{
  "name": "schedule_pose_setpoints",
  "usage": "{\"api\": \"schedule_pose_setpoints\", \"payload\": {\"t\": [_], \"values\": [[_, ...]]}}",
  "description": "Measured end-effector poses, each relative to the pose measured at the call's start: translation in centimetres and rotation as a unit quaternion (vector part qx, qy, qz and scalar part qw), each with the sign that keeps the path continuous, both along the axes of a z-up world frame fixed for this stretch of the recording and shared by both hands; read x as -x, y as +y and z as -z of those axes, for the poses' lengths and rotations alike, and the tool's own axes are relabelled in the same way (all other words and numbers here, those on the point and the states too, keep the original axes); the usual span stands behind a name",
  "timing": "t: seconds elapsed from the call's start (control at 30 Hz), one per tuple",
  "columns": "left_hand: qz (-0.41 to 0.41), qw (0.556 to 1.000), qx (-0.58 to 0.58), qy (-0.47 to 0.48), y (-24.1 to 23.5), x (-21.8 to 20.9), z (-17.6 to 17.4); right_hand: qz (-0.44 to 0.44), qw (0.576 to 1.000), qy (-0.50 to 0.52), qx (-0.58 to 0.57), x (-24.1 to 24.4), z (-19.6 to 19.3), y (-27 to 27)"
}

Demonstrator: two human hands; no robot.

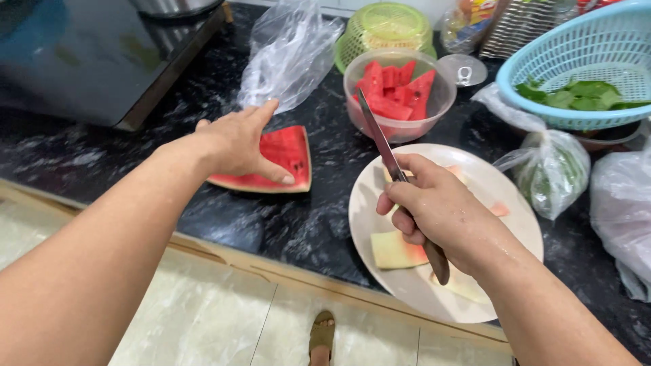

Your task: Cutting a watermelon into small pieces and removing the rind using a knife.

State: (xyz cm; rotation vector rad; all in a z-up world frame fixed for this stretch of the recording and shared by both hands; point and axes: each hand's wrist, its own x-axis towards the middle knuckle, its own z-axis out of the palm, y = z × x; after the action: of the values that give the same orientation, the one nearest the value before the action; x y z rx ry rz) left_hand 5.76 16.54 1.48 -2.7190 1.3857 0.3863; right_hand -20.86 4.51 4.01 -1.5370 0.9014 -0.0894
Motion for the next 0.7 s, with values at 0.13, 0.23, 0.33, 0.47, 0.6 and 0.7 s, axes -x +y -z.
{"api": "schedule_pose_setpoints", "payload": {"t": [0.13,0.23,0.33,0.47,0.6,0.7], "values": [[-0.030,0.999,-0.025,0.010,2.1,0.6,1.1,-0.018,0.999,-0.023,-0.016,-0.3,1.5,1.4],[-0.027,1.000,-0.003,0.011,2.5,0.8,1.7,-0.001,1.000,0.013,-0.006,-0.1,2.0,2.7],[-0.007,1.000,0.015,-0.009,2.8,0.9,1.7,0.012,0.999,0.038,-0.029,0.5,4.3,3.0],[-0.006,1.000,-0.003,-0.028,3.6,0.3,1.8,-0.022,0.991,0.070,-0.113,0.3,5.9,4.3],[-0.025,0.999,0.023,0.022,4.0,-1.9,3.8,-0.041,0.976,0.053,-0.206,-0.4,6.9,4.4],[-0.010,0.997,0.063,0.046,4.0,-3.3,5.1,-0.037,0.966,0.012,-0.255,-1.6,8.4,4.2]]}}
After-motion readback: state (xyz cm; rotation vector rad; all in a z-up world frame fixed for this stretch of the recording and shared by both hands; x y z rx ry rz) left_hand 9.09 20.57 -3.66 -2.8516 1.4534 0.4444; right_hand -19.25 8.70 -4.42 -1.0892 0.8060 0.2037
